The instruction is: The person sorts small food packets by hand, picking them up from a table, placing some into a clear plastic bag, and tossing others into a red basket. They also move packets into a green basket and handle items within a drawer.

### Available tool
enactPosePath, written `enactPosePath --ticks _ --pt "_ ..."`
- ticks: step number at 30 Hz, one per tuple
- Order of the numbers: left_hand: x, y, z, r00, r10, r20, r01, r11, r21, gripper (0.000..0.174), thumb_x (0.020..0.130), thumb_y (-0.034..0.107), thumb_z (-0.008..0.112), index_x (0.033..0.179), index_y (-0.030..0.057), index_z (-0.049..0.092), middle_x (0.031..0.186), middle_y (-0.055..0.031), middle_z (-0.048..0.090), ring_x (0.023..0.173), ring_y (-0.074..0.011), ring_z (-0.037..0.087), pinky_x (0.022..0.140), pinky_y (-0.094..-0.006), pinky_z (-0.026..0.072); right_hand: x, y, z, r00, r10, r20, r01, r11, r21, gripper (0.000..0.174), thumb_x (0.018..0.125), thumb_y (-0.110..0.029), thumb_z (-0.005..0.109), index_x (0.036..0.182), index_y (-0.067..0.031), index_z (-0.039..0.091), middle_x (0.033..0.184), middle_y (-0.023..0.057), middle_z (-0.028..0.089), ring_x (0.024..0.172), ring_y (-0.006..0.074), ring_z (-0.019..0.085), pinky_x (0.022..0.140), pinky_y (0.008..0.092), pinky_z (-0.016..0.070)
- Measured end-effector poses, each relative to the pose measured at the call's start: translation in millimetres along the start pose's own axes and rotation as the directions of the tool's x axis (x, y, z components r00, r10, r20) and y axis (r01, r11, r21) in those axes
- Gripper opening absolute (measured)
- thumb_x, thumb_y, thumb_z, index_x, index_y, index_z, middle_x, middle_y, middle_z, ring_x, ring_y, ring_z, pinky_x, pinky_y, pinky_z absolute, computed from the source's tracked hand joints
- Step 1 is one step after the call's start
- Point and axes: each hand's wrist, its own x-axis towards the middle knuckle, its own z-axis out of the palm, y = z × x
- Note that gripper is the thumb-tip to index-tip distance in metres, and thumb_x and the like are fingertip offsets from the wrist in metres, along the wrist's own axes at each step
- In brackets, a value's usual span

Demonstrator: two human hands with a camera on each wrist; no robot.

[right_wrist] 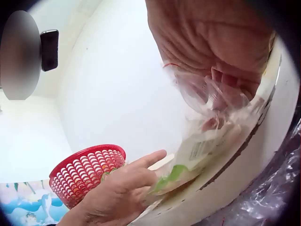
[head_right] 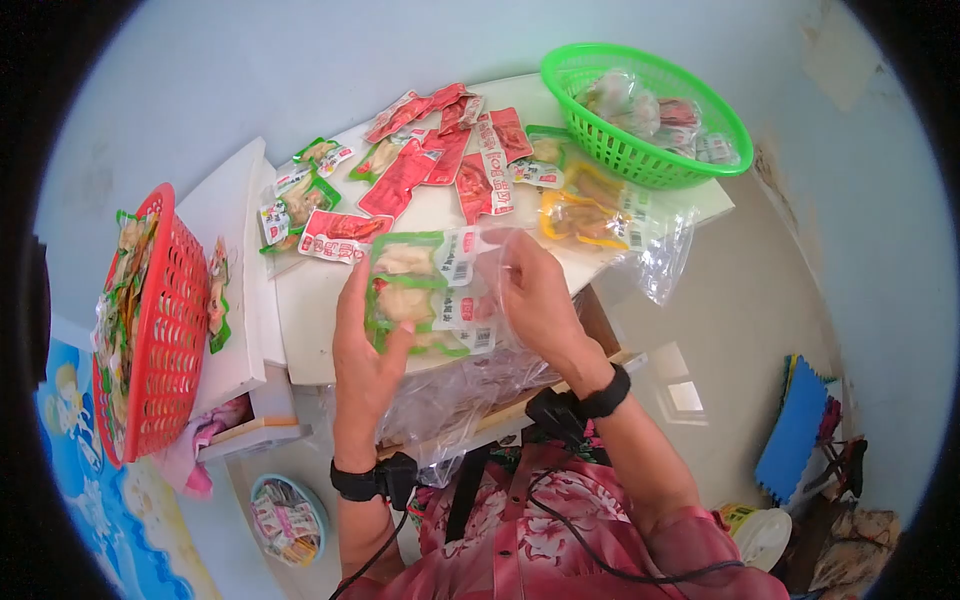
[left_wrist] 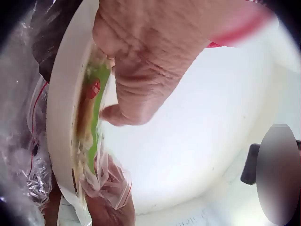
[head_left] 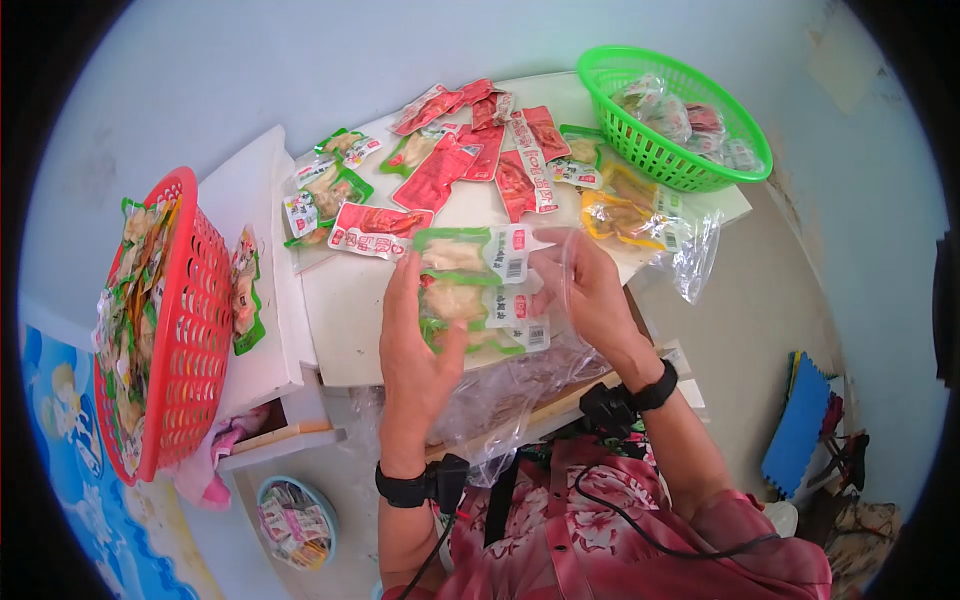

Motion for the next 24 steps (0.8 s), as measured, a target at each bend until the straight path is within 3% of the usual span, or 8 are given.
enactPosePath --ticks 5,6,8,11,14,20,23,24 --pt "-5 11 -5 0.999 0.048 0.025 -0.048 0.999 0.006 0.094 0.077 0.017 0.085 0.157 0.0040 0.036 0.158 -0.0230 0.040 0.143 -0.0384 0.044 0.116 -0.0463 0.0394 -17 -2 -20 0.994 0.033 0.100 -0.011 0.977 -0.215 0.026 0.091 -0.006 0.076 0.114 0.0014 0.068 0.097 0.0059 0.068 0.084 0.0135 0.068 0.076 0.0314 0.0559" --pt "-5 12 -6 0.997 0.066 0.032 -0.066 0.998 0.017 0.096 0.076 0.020 0.087 0.156 0.0043 0.037 0.158 -0.0230 0.040 0.144 -0.0387 0.044 0.116 -0.0466 0.0393 -16 1 -24 0.976 -0.126 0.180 0.176 0.939 -0.295 0.026 0.089 -0.008 0.078 0.112 -0.0016 0.069 0.099 0.0056 0.067 0.087 0.0157 0.068 0.077 0.0329 0.0559" --pt "-5 10 -13 0.994 0.038 0.099 -0.040 0.999 0.011 0.101 0.074 0.021 0.090 0.158 0.0038 0.035 0.159 -0.0201 0.040 0.145 -0.0347 0.043 0.118 -0.0444 0.0369 -12 6 -28 0.840 -0.401 0.366 0.530 0.752 -0.391 0.027 0.084 -0.012 0.082 0.109 -0.0076 0.072 0.102 0.0051 0.066 0.094 0.0202 0.068 0.081 0.0360 0.0561" --pt "-5 10 -21 0.988 0.014 0.154 -0.018 1.000 0.021 0.105 0.072 0.020 0.092 0.158 0.0037 0.034 0.159 -0.0185 0.041 0.145 -0.0320 0.043 0.119 -0.0431 0.0359 -19 -2 -26 0.850 -0.378 0.367 0.519 0.722 -0.457 0.029 0.080 -0.017 0.084 0.106 -0.0157 0.074 0.113 0.0064 0.063 0.100 0.0272 0.067 0.084 0.0405 0.0557" --pt "-4 8 -22 0.988 0.015 0.153 -0.021 0.999 0.037 0.105 0.070 0.021 0.092 0.158 0.0060 0.036 0.158 -0.0205 0.043 0.144 -0.0352 0.044 0.117 -0.0447 0.0392 -19 4 -24 0.892 -0.319 0.319 0.450 0.687 -0.571 0.026 0.080 -0.020 0.084 0.104 -0.0168 0.074 0.121 0.0075 0.060 0.095 0.0294 0.068 0.080 0.0409 0.0564" --pt "-4 5 -21 0.992 -0.012 0.123 0.008 1.000 0.026 0.100 0.070 0.019 0.092 0.155 0.0057 0.042 0.153 -0.0194 0.049 0.139 -0.0348 0.050 0.115 -0.0439 0.0427 -14 19 -13 0.836 -0.461 0.298 0.537 0.576 -0.616 0.018 0.086 -0.018 0.076 0.104 -0.0150 0.073 0.112 0.0111 0.063 0.082 0.0321 0.069 0.069 0.0415 0.0558" --pt "-5 3 -20 0.996 0.001 0.094 -0.005 0.999 0.048 0.094 0.070 0.018 0.092 0.152 0.0046 0.047 0.150 -0.0187 0.051 0.136 -0.0338 0.052 0.114 -0.0433 0.0440 -12 26 -12 0.817 -0.495 0.297 0.554 0.528 -0.644 0.017 0.090 -0.016 0.073 0.107 -0.0130 0.072 0.102 0.0129 0.065 0.081 0.0343 0.068 0.069 0.0408 0.0551" --pt "-5 2 -20 0.996 0.012 0.085 -0.018 0.998 0.066 0.092 0.071 0.018 0.092 0.150 0.0042 0.049 0.150 -0.0185 0.052 0.135 -0.0336 0.053 0.113 -0.0431 0.0444 -13 24 -10 0.857 -0.442 0.264 0.496 0.575 -0.650 0.017 0.091 -0.016 0.073 0.108 -0.0114 0.071 0.099 0.0118 0.066 0.080 0.0318 0.068 0.069 0.0395 0.0546"
